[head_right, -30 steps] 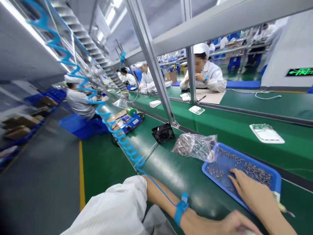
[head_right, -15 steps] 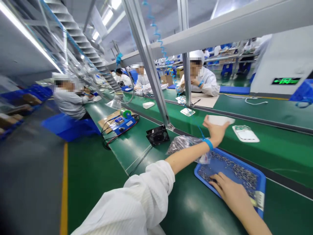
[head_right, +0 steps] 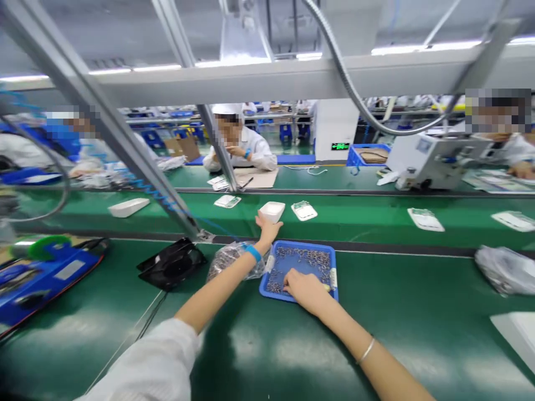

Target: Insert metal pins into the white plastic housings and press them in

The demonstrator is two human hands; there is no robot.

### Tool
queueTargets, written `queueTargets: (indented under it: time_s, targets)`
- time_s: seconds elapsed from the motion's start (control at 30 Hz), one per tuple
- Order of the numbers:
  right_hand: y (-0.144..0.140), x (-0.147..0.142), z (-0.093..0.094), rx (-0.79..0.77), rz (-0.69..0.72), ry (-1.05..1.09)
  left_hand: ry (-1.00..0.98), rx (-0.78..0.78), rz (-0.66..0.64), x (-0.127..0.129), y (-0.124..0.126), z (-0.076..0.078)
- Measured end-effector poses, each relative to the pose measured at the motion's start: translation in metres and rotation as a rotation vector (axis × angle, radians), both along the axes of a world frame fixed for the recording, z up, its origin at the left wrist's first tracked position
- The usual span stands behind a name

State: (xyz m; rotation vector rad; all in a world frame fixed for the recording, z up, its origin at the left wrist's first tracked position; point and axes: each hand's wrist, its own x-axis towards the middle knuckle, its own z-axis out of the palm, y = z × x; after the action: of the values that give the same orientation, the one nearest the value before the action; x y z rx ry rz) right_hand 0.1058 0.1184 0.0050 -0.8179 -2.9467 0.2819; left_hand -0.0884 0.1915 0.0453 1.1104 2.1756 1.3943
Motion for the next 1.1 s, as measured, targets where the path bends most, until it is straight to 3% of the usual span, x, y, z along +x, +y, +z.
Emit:
queueTargets:
  time_s: [0.1, 0.2, 0.37, 0.6, 0.73, 0.93, 1.1]
  targets:
    - [-0.001, -0.001, -0.004, 0.056, -0.025, 0.001, 0.090, 0.161, -0.220, 0.023, -0.047, -0.005]
    - [-0.001, -0.001, -0.003, 0.106, -0.034, 0.001, 0.123, 0.254, -0.463, 0.030, -0.085, -0.020]
    - [0.004, 0.001, 0.000, 0.153, -0.074, 0.015, 0.122, 0.201, -0.702, 0.021, -0.091, -0.043]
    - [0.011, 0.009, 0.008, 0.182, -0.171, 0.187, -0.019, 0.061, -0.819, 0.018, -0.089, -0.036]
    - [0.013, 0.012, 0.005, 0.201, -0.214, 0.263, -0.197, -0.019, -0.866, 0.019, -0.087, -0.030]
    - [0.013, 0.011, 0.003, 0.254, -0.310, 0.185, -0.507, -0.196, -0.921, 0.017, -0.079, -0.030]
    - [0.012, 0.010, 0.013, 0.248, -0.343, 0.092, -0.597, -0.203, -0.870, 0.017, -0.079, -0.030]
